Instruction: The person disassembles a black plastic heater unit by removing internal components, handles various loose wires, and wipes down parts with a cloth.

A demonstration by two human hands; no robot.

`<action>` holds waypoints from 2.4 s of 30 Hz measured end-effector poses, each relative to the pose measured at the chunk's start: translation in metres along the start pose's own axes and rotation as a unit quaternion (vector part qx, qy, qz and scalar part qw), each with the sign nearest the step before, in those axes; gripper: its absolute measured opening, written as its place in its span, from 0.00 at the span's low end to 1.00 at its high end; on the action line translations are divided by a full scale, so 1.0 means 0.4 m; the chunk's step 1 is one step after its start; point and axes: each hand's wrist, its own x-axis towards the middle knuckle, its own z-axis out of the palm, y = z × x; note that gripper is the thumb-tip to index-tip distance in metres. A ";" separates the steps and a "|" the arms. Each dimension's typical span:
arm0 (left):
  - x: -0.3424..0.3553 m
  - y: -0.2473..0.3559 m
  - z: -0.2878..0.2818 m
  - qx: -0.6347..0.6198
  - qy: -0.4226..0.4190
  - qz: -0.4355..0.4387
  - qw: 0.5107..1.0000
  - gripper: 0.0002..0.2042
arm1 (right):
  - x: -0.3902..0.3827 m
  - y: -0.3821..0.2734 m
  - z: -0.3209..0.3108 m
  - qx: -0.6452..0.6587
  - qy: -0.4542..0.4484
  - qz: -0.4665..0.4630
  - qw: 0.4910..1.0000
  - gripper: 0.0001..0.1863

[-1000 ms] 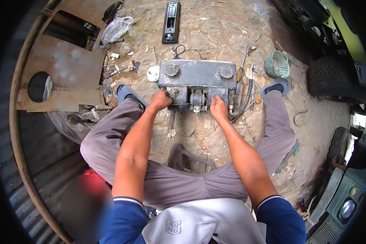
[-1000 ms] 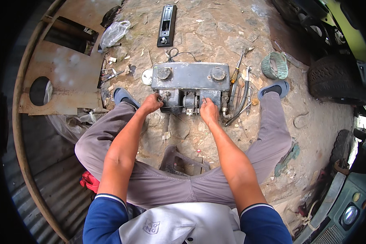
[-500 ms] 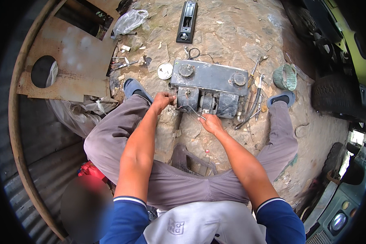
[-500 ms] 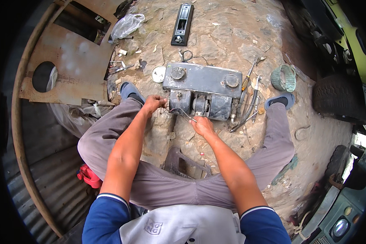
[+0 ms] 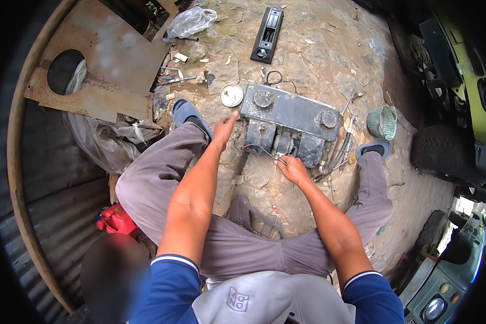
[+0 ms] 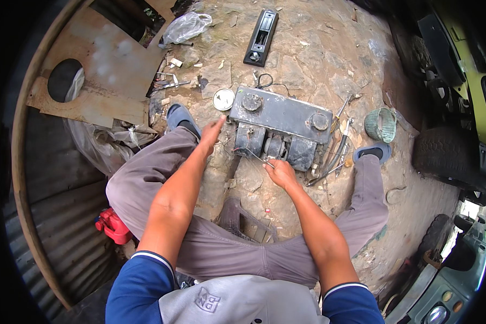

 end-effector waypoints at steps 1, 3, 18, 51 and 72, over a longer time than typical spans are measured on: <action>-0.008 -0.036 0.008 0.053 -0.027 0.012 0.998 0.36 | 0.003 0.003 0.014 -0.005 -0.002 -0.006 1.000 0.21; -0.034 -0.072 0.055 0.161 -0.087 0.038 0.982 0.36 | 0.007 0.023 0.044 -0.013 -0.002 -0.010 1.000 0.22; 0.018 -0.100 -0.043 0.403 -0.051 0.120 0.906 0.18 | 0.044 -0.021 0.028 0.104 0.162 0.006 0.981 0.20; 0.026 -0.053 -0.014 0.078 -0.176 -0.136 0.972 0.14 | 0.150 -0.142 0.078 0.428 0.030 0.148 0.891 0.18; 0.066 -0.066 -0.022 -0.127 -0.171 -0.170 0.962 0.03 | 0.133 -0.252 0.082 0.221 0.263 -0.041 0.938 0.11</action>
